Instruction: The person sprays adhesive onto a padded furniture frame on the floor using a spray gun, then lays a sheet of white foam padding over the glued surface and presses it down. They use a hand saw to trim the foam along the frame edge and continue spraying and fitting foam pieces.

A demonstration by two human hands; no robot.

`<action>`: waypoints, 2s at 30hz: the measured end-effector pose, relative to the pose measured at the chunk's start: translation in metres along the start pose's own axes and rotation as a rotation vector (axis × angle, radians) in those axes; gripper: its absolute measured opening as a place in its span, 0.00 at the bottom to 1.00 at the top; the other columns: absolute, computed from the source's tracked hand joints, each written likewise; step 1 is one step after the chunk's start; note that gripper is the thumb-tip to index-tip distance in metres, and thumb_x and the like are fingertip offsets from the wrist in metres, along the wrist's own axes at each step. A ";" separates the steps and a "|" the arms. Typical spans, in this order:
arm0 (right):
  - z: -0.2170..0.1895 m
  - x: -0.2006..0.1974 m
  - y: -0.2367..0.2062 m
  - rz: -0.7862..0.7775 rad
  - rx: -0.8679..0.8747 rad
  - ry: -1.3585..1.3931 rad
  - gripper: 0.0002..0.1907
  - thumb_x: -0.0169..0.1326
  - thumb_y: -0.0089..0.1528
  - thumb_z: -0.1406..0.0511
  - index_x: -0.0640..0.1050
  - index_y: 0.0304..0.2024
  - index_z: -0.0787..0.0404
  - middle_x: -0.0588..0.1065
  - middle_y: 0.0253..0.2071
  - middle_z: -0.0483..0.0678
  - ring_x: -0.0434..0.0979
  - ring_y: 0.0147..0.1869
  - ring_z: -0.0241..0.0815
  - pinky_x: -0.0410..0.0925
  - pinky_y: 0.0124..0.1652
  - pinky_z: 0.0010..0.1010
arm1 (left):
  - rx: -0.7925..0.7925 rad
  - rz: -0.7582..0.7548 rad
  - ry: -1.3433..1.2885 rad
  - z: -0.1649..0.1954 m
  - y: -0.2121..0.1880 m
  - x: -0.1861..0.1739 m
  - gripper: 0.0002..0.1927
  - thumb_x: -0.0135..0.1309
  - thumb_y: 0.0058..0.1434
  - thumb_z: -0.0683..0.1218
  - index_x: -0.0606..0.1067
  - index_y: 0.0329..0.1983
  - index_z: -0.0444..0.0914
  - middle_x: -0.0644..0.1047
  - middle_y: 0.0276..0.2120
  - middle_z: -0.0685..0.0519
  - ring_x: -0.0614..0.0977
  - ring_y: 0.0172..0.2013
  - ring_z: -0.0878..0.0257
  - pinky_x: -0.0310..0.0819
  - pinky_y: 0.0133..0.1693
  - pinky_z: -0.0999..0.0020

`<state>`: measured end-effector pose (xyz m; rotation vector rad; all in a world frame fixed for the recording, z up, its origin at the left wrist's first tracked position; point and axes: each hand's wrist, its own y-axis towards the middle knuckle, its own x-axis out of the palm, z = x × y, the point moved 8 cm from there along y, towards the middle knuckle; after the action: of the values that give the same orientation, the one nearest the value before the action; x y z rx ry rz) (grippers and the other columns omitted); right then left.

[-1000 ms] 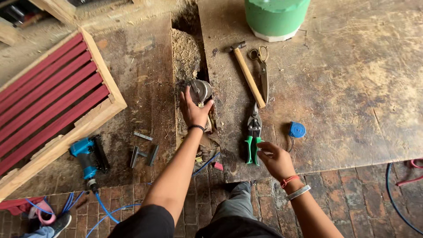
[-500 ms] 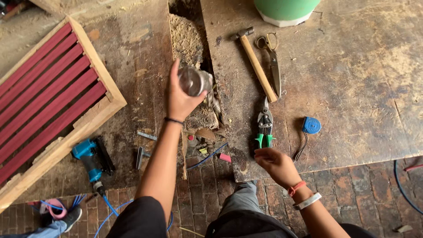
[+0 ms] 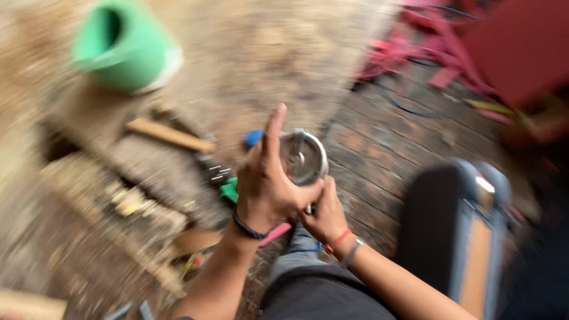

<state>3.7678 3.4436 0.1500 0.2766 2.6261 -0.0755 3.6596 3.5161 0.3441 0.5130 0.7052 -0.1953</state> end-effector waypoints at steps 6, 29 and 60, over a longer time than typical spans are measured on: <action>0.139 -0.182 -0.138 0.662 0.002 -0.023 0.28 0.60 0.61 0.69 0.66 0.61 0.63 0.74 0.52 0.57 0.79 0.54 0.56 0.72 0.52 0.39 | 0.294 -0.479 -0.379 0.176 -0.026 0.201 0.67 0.74 0.39 0.55 0.50 0.80 0.42 0.77 0.59 0.44 0.82 0.57 0.47 0.78 0.57 0.57; 0.473 -0.208 -0.299 2.088 0.580 0.858 0.19 0.59 0.61 0.75 0.74 0.55 0.67 0.79 0.39 0.47 0.80 0.34 0.38 0.72 0.34 0.29 | 0.058 -1.809 -0.137 0.032 -0.154 0.678 0.28 0.64 0.57 0.48 0.73 0.59 0.35 0.81 0.51 0.46 0.82 0.52 0.58 0.78 0.52 0.63; 0.504 -0.222 -0.274 2.207 0.824 0.553 0.16 0.59 0.64 0.72 0.75 0.55 0.68 0.80 0.37 0.45 0.80 0.32 0.34 0.72 0.33 0.25 | -0.062 -1.968 -0.033 -0.022 -0.222 0.772 0.20 0.60 0.60 0.45 0.77 0.55 0.36 0.82 0.45 0.52 0.83 0.47 0.63 0.76 0.50 0.66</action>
<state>4.1385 3.0831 -0.1838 3.2274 1.0194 -0.2871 4.1503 3.3360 -0.2664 -0.4279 0.9597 -1.9882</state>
